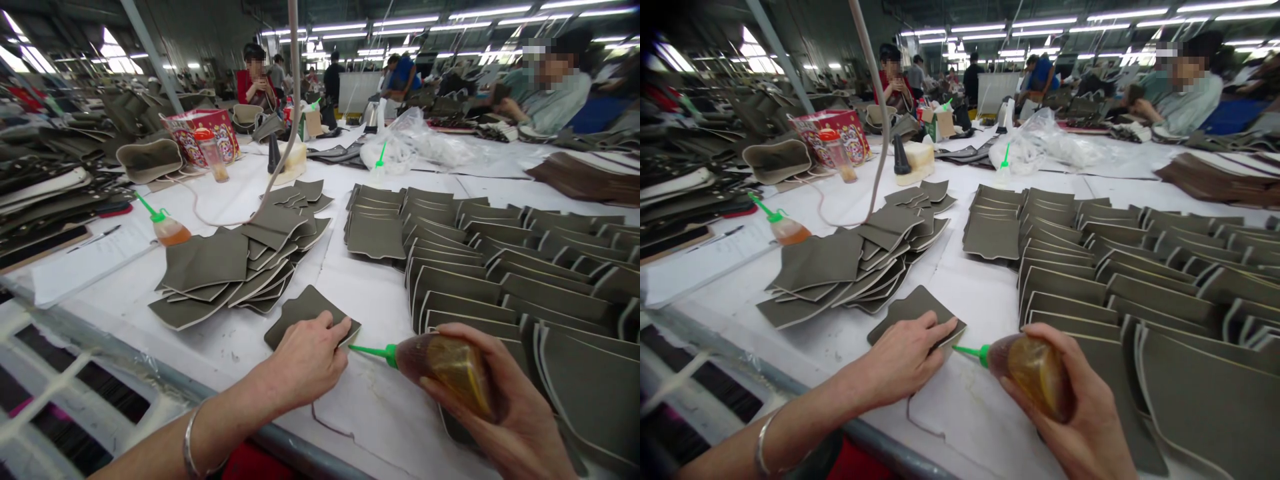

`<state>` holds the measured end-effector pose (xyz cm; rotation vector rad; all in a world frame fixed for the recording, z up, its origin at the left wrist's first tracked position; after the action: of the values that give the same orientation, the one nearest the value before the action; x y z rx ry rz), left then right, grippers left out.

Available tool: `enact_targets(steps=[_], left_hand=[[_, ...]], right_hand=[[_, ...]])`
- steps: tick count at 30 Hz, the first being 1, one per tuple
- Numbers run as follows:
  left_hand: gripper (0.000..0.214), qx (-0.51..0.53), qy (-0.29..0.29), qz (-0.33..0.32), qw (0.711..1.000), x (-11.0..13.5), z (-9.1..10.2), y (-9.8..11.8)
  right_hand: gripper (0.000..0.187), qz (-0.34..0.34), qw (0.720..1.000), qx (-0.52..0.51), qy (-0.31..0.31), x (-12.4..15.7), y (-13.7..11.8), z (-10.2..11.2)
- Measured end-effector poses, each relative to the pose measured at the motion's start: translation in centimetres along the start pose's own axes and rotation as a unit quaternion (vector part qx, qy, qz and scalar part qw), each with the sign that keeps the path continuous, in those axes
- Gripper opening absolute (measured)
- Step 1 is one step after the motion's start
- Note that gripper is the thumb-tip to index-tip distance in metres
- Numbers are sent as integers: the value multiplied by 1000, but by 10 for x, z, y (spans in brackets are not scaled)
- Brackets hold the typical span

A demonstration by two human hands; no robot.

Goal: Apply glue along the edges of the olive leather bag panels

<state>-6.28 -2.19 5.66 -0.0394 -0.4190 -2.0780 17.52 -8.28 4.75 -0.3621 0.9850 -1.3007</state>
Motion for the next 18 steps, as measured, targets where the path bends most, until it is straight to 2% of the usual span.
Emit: enact_targets(steps=[4,9,14,18], left_hand=[[48,7,0,7,1000,1,0,-1],[46,18,-1,1,1000,2,3,0],[47,47,-9,-3,999,3,5,-4],[46,57,-4,-10,998,3,4,-5]], right_hand=[[42,-22,999,-6,32,1,0,0],[40,-90,995,-28,-13,11,-6,-5],[44,-74,997,-9,7,16,0,-5],[42,-49,998,-12,-38,20,-1,-5]])
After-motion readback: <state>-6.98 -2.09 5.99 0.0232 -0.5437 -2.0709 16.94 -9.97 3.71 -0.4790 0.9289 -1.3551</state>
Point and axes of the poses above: each hand's wrist, its own x-axis away from the middle knuckle, its own z-axis out of the back of the hand, y = z × x, the point moved 1 cm from there along -x, towards the middle knuckle, and after that the axes turned 1 degree about y, right-handed, at the moved point
